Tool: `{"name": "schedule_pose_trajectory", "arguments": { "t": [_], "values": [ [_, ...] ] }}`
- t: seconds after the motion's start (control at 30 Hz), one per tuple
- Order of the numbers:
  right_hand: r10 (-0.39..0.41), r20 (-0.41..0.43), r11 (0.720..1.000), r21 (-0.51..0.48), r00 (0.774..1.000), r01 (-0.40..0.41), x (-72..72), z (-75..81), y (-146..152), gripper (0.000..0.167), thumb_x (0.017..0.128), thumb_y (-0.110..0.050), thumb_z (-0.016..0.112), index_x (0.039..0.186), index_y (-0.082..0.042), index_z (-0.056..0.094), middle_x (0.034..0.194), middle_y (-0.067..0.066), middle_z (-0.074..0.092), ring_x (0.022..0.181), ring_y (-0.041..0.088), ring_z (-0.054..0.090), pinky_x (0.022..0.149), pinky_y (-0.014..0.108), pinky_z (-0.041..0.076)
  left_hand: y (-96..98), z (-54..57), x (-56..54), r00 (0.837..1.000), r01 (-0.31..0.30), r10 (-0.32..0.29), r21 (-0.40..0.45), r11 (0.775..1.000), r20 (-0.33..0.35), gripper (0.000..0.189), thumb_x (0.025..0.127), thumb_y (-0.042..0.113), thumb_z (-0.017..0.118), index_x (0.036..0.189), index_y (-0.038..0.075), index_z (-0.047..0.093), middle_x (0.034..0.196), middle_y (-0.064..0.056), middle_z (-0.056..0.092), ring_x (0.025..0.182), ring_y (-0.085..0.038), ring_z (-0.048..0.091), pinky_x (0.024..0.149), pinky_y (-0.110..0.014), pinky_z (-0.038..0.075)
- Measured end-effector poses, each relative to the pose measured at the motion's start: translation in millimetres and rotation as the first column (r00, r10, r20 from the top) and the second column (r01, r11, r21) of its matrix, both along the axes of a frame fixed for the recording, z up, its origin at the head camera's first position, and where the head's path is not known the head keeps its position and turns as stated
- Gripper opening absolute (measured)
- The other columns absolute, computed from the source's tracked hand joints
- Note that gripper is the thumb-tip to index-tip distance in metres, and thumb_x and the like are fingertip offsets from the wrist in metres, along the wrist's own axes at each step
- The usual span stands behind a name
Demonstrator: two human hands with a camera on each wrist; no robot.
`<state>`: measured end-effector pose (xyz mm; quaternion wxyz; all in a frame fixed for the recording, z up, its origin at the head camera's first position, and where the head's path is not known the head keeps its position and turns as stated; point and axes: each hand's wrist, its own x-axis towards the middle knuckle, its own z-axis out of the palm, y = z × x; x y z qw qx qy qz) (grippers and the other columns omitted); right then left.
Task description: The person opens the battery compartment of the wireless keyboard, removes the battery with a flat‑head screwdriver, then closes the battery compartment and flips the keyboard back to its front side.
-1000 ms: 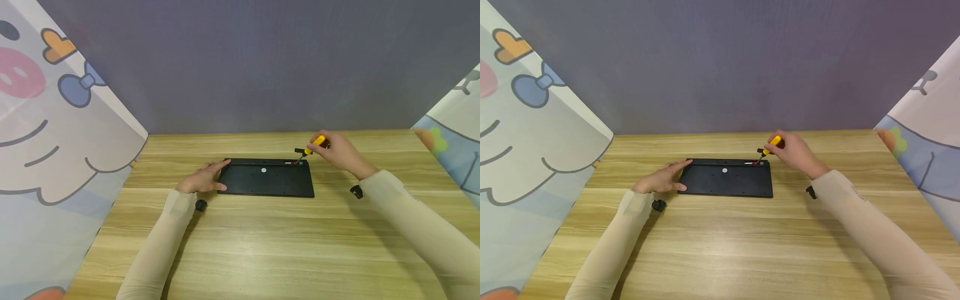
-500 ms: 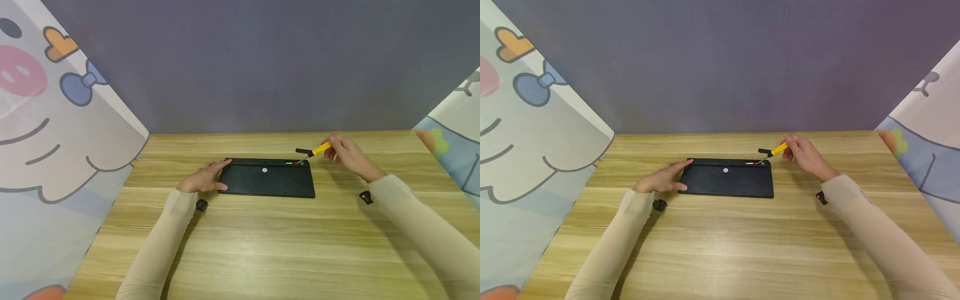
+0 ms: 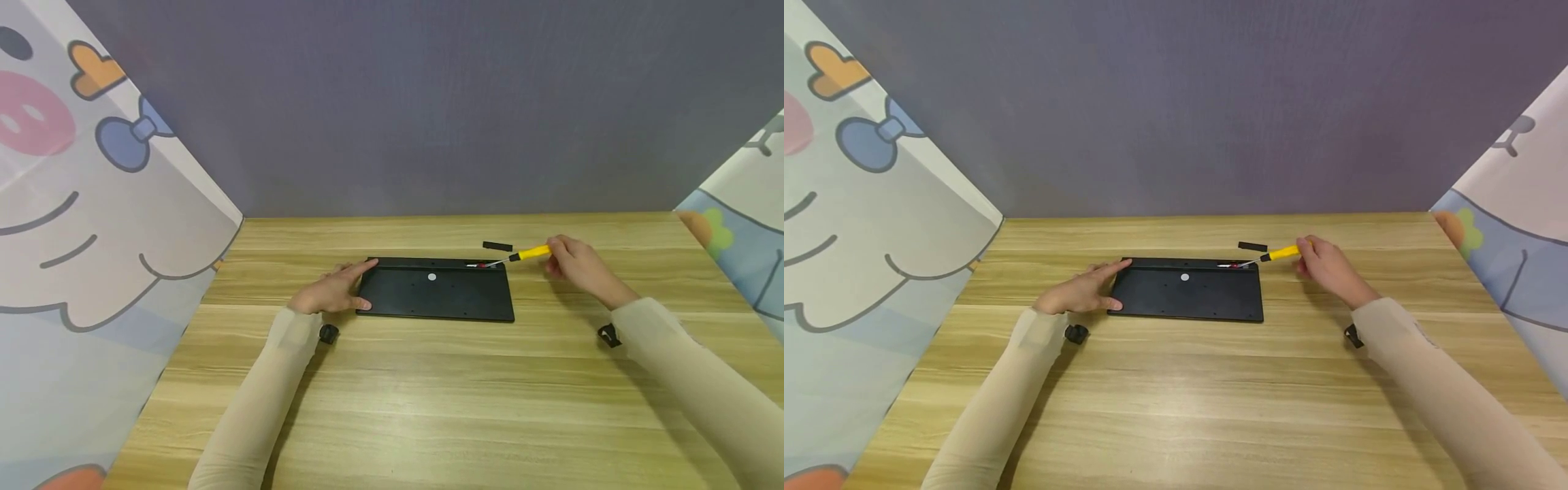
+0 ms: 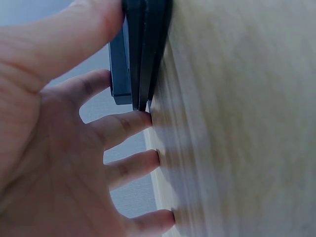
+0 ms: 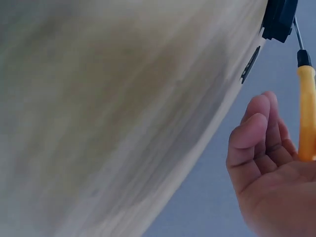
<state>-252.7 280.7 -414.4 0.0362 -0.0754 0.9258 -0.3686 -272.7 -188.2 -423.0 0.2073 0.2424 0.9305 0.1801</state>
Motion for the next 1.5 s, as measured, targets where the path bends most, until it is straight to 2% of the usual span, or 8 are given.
{"name": "schedule_pose_trajectory", "arguments": {
  "t": [0.23,0.43,0.53,0.73,0.83,1.0,1.27,1.5],
  "values": [
    [0.038,0.007,0.994,0.098,0.999,-0.038,3.5,-3.0,7,0.058,0.101,-0.05,0.021,0.09,0.0,0.05,0.065,0.01,0.044,0.051,0.021,0.035,0.051,0.034,0.033,-0.1,1.2,0.7,1.0,-0.004,0.004,0.002,1.0,-0.001,0.093,0.083,0.039,0.071,0.153,0.031,0.011,0.156,-0.004,0.017,0.14,-0.038,0.008,0.102,-0.067,0.012],
    [0.085,0.014,0.986,0.139,0.996,-0.086,3.1,-4.7,10,0.044,0.105,-0.035,0.03,0.102,0.001,0.055,0.069,0.008,0.044,0.056,0.02,0.036,0.053,0.033,0.033,0.4,1.4,1.1,1.0,-0.007,0.007,0.001,1.0,0.004,0.092,0.083,0.038,0.071,0.153,0.032,0.011,0.156,-0.004,0.017,0.14,-0.038,0.007,0.103,-0.067,0.011],
    [0.099,0.016,0.982,0.161,0.995,-0.1,1.1,-3.9,9,0.042,0.103,-0.037,0.038,0.104,-0.001,0.059,0.071,0.008,0.046,0.058,0.02,0.038,0.053,0.032,0.034,0.7,0.9,1.1,1.0,-0.008,0.008,0.003,1.0,0.005,0.092,0.083,0.039,0.071,0.153,0.032,0.011,0.156,-0.003,0.016,0.14,-0.038,0.008,0.103,-0.066,0.011],
    [0.079,-0.14,0.985,0.164,0.987,-0.055,-0.4,8.9,-4,0.034,0.094,-0.038,0.059,0.101,-0.006,0.068,0.074,0.008,0.057,0.056,0.018,0.043,0.049,0.029,0.036,1.0,2.1,2.6,1.0,-0.005,0.005,0.01,1.0,0.006,0.093,0.083,0.038,0.071,0.153,0.032,0.011,0.155,-0.005,0.018,0.14,-0.038,0.008,0.103,-0.067,0.011],
    [0.076,-0.207,0.987,0.154,0.975,-0.044,-0.2,20.0,-13,0.028,0.093,-0.033,0.062,0.102,-0.007,0.069,0.075,0.007,0.06,0.055,0.017,0.044,0.048,0.027,0.037,1.1,2.9,3.1,1.0,-0.003,0.003,0.011,1.0,0.007,0.092,0.083,0.038,0.071,0.153,0.031,0.011,0.155,-0.006,0.018,0.14,-0.039,0.008,0.102,-0.067,0.011],
    [0.111,-0.24,0.981,0.18,0.964,-0.068,-0.8,33.2,-26,0.023,0.093,-0.03,0.063,0.1,-0.009,0.07,0.07,0.003,0.056,0.054,0.017,0.043,0.047,0.027,0.036,1.2,3.9,3.0,1.0,-0.005,0.005,0.008,1.0,0.005,0.093,0.083,0.038,0.071,0.153,0.031,0.011,0.156,-0.005,0.017,0.14,-0.038,0.009,0.102,-0.067,0.012],
    [0.135,-0.141,0.965,0.244,0.981,-0.097,-3.6,53.2,-37,0.026,0.094,-0.031,0.06,0.101,-0.007,0.069,0.079,0.007,0.062,0.056,0.02,0.043,0.054,0.034,0.037,1.8,4.0,2.7,1.0,-0.005,0.005,0.001,1.0,0.004,0.092,0.083,0.038,0.071,0.153,0.03,0.011,0.156,-0.005,0.017,0.14,-0.038,0.009,0.103,-0.067,0.011],
    [0.162,-0.012,0.948,0.281,0.987,-0.152,-11.9,55.9,-29,0.03,0.097,-0.029,0.055,0.11,-0.004,0.067,0.109,0.017,0.064,0.082,0.025,0.057,0.074,0.047,0.044,1.3,4.4,2.7,1.0,0.003,-0.003,-0.001,1.0,0.007,0.092,0.084,0.038,0.071,0.153,0.03,0.011,0.156,-0.005,0.016,0.14,-0.038,0.008,0.103,-0.067,0.011]
  ]
}}
